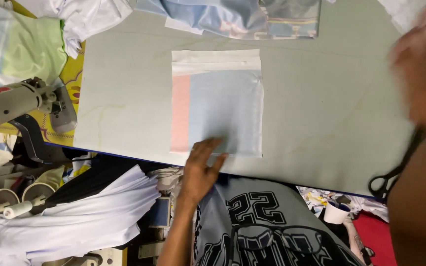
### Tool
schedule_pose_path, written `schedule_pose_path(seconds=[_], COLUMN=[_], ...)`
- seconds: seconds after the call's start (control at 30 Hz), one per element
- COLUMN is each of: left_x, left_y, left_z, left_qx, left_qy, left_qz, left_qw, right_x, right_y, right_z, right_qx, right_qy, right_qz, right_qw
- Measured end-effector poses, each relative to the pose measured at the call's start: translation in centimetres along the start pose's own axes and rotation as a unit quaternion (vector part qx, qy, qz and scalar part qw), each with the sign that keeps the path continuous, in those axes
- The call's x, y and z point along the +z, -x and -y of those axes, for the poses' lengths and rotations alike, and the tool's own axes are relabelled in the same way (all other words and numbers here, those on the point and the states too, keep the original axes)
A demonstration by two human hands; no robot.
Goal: Cutting fabric pieces for garments using scissors and an electric handheld cutter, including measuring with a tape.
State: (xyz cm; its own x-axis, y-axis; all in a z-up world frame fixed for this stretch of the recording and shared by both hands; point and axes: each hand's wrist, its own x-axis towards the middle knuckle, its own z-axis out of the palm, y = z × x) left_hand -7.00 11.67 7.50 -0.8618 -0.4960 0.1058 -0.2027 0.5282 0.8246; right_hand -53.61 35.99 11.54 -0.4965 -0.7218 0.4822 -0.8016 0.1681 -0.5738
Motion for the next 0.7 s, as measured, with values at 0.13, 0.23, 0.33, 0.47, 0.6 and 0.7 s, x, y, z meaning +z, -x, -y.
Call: schedule_pose_path(seconds=[0.13, 0.23, 0.33, 0.47, 0.6, 0.7], left_x=[1.3, 1.6, 0.7, -1.2, -4.4, -6.2], left_y=[-1.2, -1.2, -0.1, 1.1, 0.6, 0.2], left_z=[-3.2, -3.5, -0.7, 4.4, 7.9, 8.8], left_qx=[0.144, 0.162, 0.144, 0.061, -0.048, -0.075], left_qy=[-0.069, -0.053, 0.015, -0.028, -0.008, -0.034], left_qz=[-0.05, -0.054, -0.027, 0.033, 0.105, 0.096], left_qw=[0.986, 0.984, 0.989, 0.997, 0.993, 0.992], right_x=[8.5, 11.2, 12.5, 15.8, 18.3, 19.4], right_y=[5.4, 5.3, 8.2, 12.4, 13.8, 14.9], right_z=[21.7, 27.6, 25.6, 21.3, 21.1, 20.5], right_qx=[0.097, 0.107, 0.182, 0.293, 0.388, 0.397], right_qy=[-0.181, -0.242, -0.197, -0.154, -0.178, -0.165], right_qz=[0.26, 0.266, 0.213, 0.197, 0.189, 0.176], right_qw=[0.944, 0.927, 0.94, 0.923, 0.885, 0.886])
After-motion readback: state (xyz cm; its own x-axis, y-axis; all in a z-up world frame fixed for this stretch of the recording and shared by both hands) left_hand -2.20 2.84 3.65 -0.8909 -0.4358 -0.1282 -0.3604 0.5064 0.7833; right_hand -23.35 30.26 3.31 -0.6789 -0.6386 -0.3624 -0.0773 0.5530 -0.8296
